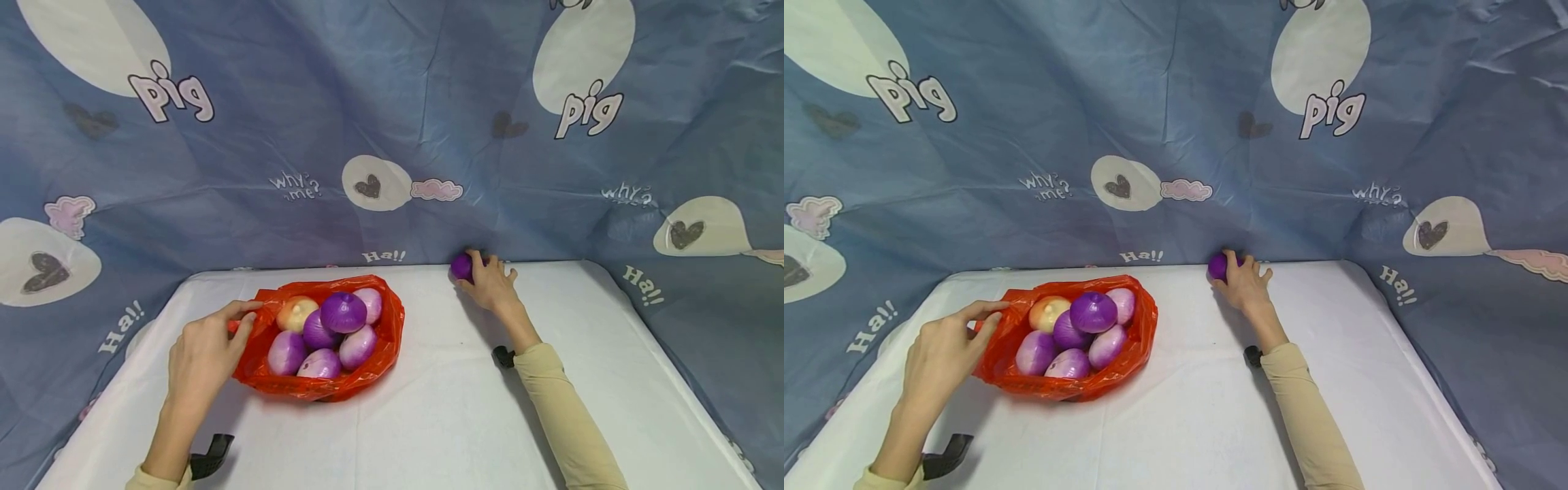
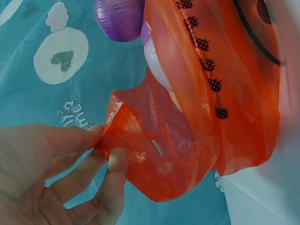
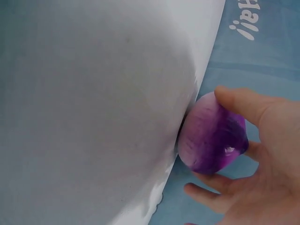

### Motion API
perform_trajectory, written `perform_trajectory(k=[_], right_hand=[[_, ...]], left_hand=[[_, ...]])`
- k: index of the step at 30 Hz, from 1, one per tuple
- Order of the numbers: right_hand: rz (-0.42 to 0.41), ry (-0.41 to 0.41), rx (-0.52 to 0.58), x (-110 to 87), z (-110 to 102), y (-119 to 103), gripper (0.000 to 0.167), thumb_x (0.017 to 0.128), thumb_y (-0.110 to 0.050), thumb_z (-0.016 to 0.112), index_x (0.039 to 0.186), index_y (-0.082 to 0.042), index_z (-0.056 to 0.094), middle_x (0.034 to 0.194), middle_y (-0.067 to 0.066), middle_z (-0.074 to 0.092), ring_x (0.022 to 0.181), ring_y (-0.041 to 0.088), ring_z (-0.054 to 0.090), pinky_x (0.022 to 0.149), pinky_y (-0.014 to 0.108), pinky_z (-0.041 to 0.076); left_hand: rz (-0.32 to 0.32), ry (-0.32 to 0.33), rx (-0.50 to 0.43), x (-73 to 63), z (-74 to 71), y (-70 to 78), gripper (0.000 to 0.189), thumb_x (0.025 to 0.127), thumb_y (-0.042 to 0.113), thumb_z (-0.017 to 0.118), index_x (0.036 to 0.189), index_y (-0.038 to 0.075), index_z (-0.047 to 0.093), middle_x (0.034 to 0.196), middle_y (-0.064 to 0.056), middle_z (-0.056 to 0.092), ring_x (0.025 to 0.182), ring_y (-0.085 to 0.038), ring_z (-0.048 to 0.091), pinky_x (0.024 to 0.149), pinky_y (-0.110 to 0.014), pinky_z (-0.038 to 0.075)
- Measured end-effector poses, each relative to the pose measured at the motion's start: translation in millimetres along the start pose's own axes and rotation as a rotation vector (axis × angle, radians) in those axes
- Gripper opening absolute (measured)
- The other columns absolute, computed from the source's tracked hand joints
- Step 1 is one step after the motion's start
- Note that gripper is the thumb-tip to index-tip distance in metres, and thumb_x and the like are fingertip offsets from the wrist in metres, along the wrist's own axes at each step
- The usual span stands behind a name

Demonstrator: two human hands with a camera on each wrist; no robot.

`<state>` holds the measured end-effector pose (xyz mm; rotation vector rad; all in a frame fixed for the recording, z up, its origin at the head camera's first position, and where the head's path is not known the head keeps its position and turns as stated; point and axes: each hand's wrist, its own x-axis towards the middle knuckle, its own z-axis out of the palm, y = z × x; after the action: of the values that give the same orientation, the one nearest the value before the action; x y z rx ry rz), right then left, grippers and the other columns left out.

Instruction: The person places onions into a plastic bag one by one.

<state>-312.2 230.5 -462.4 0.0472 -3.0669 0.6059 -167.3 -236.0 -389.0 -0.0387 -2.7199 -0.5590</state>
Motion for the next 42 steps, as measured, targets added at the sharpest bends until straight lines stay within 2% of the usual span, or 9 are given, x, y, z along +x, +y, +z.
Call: perform_trajectory(k=[6,11,20,27,36,42], right_hand=[[-0.012,0.002,0.007,-1.9,0,-2,0.077,0.105,-0.041,0.067,0.166,-0.016,0.028,0.152,0.041,0.042,0.145,0.058,0.044,0.116,0.077,0.023],[-0.075,0.034,0.050,-9.6,-7,-16,0.076,0.104,-0.043,0.068,0.164,-0.015,0.031,0.148,0.040,0.047,0.144,0.056,0.047,0.116,0.078,0.021],[-0.250,0.077,0.117,-31.8,-23,-69,0.077,0.101,-0.047,0.073,0.165,-0.021,0.037,0.150,0.030,0.052,0.145,0.046,0.049,0.121,0.079,0.018],[-0.362,0.101,0.084,-52.1,-35,-108,0.078,0.100,-0.049,0.075,0.164,-0.023,0.040,0.149,0.022,0.057,0.145,0.037,0.051,0.123,0.078,0.021],[-0.484,0.084,0.059,-71.3,-37,-143,0.074,0.101,-0.054,0.072,0.163,-0.029,0.040,0.148,0.015,0.057,0.146,0.032,0.051,0.125,0.073,0.021],[-0.545,0.074,0.034,-82.3,-34,-161,0.077,0.099,-0.058,0.072,0.163,-0.030,0.040,0.150,0.013,0.058,0.148,0.032,0.050,0.126,0.073,0.022]], left_hand=[[0.001,0.004,0.003,0.7,-0.3,0.8,0.024,0.106,0.025,0.068,0.127,0.019,0.078,0.091,-0.017,0.079,0.052,-0.018,0.044,0.041,-0.033,0.030],[0.002,0.005,0.003,0.5,0.2,1.3,0.024,0.106,0.025,0.068,0.127,0.019,0.078,0.090,-0.017,0.079,0.051,-0.018,0.044,0.041,-0.033,0.030],[0.000,0.013,0.002,-1.0,0.1,1.2,0.024,0.105,0.024,0.069,0.127,0.018,0.078,0.089,-0.018,0.078,0.052,-0.018,0.046,0.041,-0.033,0.032],[-0.001,0.013,0.001,-0.8,-0.6,1.1,0.024,0.105,0.024,0.069,0.127,0.018,0.078,0.084,-0.017,0.076,0.051,-0.018,0.045,0.041,-0.033,0.032],[0.011,0.024,0.000,-0.5,-1.4,1.0,0.023,0.105,0.024,0.069,0.126,0.019,0.079,0.071,-0.008,0.069,0.050,-0.018,0.039,0.042,-0.032,0.027],[0.004,0.018,-0.003,-1.2,-1.9,1.3,0.023,0.105,0.024,0.069,0.125,0.019,0.079,0.080,-0.012,0.074,0.051,-0.018,0.041,0.042,-0.032,0.029]])
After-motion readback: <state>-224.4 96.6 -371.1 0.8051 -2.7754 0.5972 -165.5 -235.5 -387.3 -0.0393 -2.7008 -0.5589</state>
